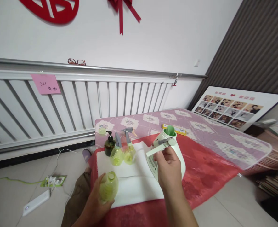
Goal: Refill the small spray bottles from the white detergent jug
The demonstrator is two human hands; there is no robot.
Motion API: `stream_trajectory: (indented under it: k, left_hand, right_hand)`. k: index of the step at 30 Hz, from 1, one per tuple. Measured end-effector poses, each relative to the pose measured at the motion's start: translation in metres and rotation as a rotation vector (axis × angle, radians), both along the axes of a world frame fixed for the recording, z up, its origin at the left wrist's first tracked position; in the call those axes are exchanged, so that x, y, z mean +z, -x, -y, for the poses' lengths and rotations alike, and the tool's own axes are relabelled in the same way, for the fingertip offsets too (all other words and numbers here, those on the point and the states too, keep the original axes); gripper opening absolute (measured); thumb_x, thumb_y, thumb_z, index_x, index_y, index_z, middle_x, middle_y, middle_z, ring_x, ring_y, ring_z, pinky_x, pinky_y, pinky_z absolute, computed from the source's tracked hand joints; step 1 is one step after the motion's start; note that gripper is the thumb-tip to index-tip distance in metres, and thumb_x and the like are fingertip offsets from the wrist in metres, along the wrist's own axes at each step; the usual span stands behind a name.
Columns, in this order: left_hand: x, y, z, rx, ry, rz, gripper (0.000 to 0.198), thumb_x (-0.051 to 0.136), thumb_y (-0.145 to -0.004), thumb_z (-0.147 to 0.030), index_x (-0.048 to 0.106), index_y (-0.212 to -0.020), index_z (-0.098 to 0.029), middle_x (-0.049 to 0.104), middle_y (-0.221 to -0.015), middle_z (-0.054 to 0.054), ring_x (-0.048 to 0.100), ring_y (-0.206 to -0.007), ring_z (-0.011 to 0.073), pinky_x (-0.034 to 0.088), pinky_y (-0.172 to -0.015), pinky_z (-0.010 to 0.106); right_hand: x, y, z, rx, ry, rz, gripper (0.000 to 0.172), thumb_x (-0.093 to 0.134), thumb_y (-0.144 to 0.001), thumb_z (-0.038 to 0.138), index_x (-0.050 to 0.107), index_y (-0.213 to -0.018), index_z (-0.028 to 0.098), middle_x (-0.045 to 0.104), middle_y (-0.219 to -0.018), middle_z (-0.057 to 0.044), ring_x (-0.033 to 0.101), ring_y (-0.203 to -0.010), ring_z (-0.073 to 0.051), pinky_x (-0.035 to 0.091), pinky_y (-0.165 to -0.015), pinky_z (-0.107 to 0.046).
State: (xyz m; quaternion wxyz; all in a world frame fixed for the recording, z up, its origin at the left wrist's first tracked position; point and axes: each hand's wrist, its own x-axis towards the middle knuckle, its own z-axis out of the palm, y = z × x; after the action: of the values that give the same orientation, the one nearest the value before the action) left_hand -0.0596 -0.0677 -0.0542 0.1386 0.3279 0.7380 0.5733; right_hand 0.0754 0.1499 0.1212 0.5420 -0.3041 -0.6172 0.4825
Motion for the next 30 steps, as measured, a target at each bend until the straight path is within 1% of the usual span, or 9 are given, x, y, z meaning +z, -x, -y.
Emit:
stream_trajectory:
  k: [2, 5, 7, 10, 12, 16, 20, 27, 30]
  left_hand:
    - [-0.001, 0.008, 0.021, 0.054, 0.003, -0.011, 0.079, 0.07, -0.063, -0.025, 0.04, -0.135, -0.018, 0.048, -0.143, 0.015, 0.044, -0.135, 0.0327, 0.033, -0.115, 0.049]
    - [0.001, 0.019, 0.047, 0.141, 0.047, 0.055, 0.081, 0.072, -0.066, -0.037, 0.036, -0.137, -0.019, 0.05, -0.141, 0.014, 0.05, -0.129, 0.0318, 0.042, -0.109, 0.047]
    - [0.004, 0.024, 0.06, 0.258, 0.037, 0.089, 0.083, 0.071, -0.065, -0.045, 0.037, -0.136, -0.018, 0.052, -0.137, 0.014, 0.053, -0.126, 0.0327, 0.043, -0.107, 0.048]
    - [0.005, 0.031, 0.072, 0.417, 0.014, 0.111, 0.084, 0.069, -0.064, -0.052, 0.039, -0.135, -0.019, 0.054, -0.134, 0.013, 0.051, -0.127, 0.0345, 0.041, -0.108, 0.05]
    - [0.004, 0.036, 0.079, 0.467, 0.025, 0.128, 0.087, 0.068, -0.063, -0.055, 0.037, -0.137, -0.02, 0.053, -0.135, 0.013, 0.049, -0.128, 0.0354, 0.04, -0.108, 0.051]
    - [0.0, 0.043, 0.087, 0.472, 0.059, 0.159, 0.096, 0.071, -0.058, -0.057, 0.034, -0.137, -0.017, 0.05, -0.137, 0.016, 0.048, -0.129, 0.0365, 0.039, -0.109, 0.051]
    - [0.0, 0.037, 0.085, 0.47, 0.053, 0.11, 0.09, 0.068, -0.063, -0.058, 0.035, -0.137, -0.018, 0.052, -0.135, 0.015, 0.048, -0.129, 0.0354, 0.038, -0.11, 0.051]
    - [0.0, 0.023, 0.075, 0.433, 0.008, 0.088, 0.084, 0.067, -0.066, -0.052, 0.035, -0.137, -0.018, 0.051, -0.137, 0.015, 0.048, -0.129, 0.0338, 0.037, -0.111, 0.049]
    - [0.0, 0.02, 0.073, 0.407, 0.007, 0.075, 0.081, 0.067, -0.067, -0.05, 0.036, -0.136, -0.018, 0.05, -0.138, 0.016, 0.047, -0.131, 0.034, 0.036, -0.112, 0.05]
  right_hand:
    - [0.001, 0.006, -0.003, 0.065, -0.1, 0.137, 0.026, 0.066, -0.077, 0.039, 0.066, -0.095, 0.02, 0.065, -0.075, -0.001, 0.055, -0.061, -0.013, 0.044, -0.056, -0.025]
    - [-0.007, 0.025, 0.007, 0.249, -0.365, 0.598, 0.029, 0.056, -0.084, 0.038, 0.062, -0.106, 0.02, 0.065, -0.081, -0.001, 0.059, -0.065, -0.015, 0.047, -0.062, -0.027]
    - [-0.02, 0.04, 0.021, 0.353, -0.509, 0.872, 0.027, 0.054, -0.085, 0.031, 0.062, -0.109, 0.02, 0.067, -0.088, -0.002, 0.061, -0.068, -0.015, 0.048, -0.066, -0.027]
    - [-0.044, 0.063, 0.043, 0.439, -0.569, 1.05, 0.028, 0.06, -0.078, 0.021, 0.065, -0.105, 0.021, 0.069, -0.097, -0.005, 0.066, -0.078, -0.018, 0.047, -0.068, -0.027]
    - [-0.06, 0.075, 0.054, 0.456, -0.601, 1.144, 0.028, 0.061, -0.077, 0.019, 0.065, -0.105, 0.02, 0.069, -0.1, -0.008, 0.066, -0.086, -0.022, 0.047, -0.069, -0.028]
    - [-0.082, 0.095, 0.066, 0.48, -0.658, 1.265, 0.025, 0.059, -0.079, 0.018, 0.065, -0.104, 0.019, 0.069, -0.103, -0.01, 0.067, -0.091, -0.025, 0.047, -0.069, -0.03]
    - [-0.092, 0.107, 0.071, 0.484, -0.685, 1.322, 0.023, 0.057, -0.081, 0.019, 0.065, -0.103, 0.02, 0.069, -0.105, -0.011, 0.067, -0.093, -0.025, 0.048, -0.07, -0.03]
    - [-0.108, 0.11, 0.072, 0.465, -0.675, 1.328, 0.023, 0.055, -0.083, 0.018, 0.064, -0.104, 0.02, 0.07, -0.105, -0.01, 0.067, -0.095, -0.025, 0.049, -0.072, -0.03]
    - [-0.115, 0.108, 0.073, 0.447, -0.655, 1.3, 0.029, 0.053, -0.085, 0.016, 0.061, -0.112, 0.021, 0.069, -0.107, -0.01, 0.066, -0.097, -0.024, 0.05, -0.073, -0.03]
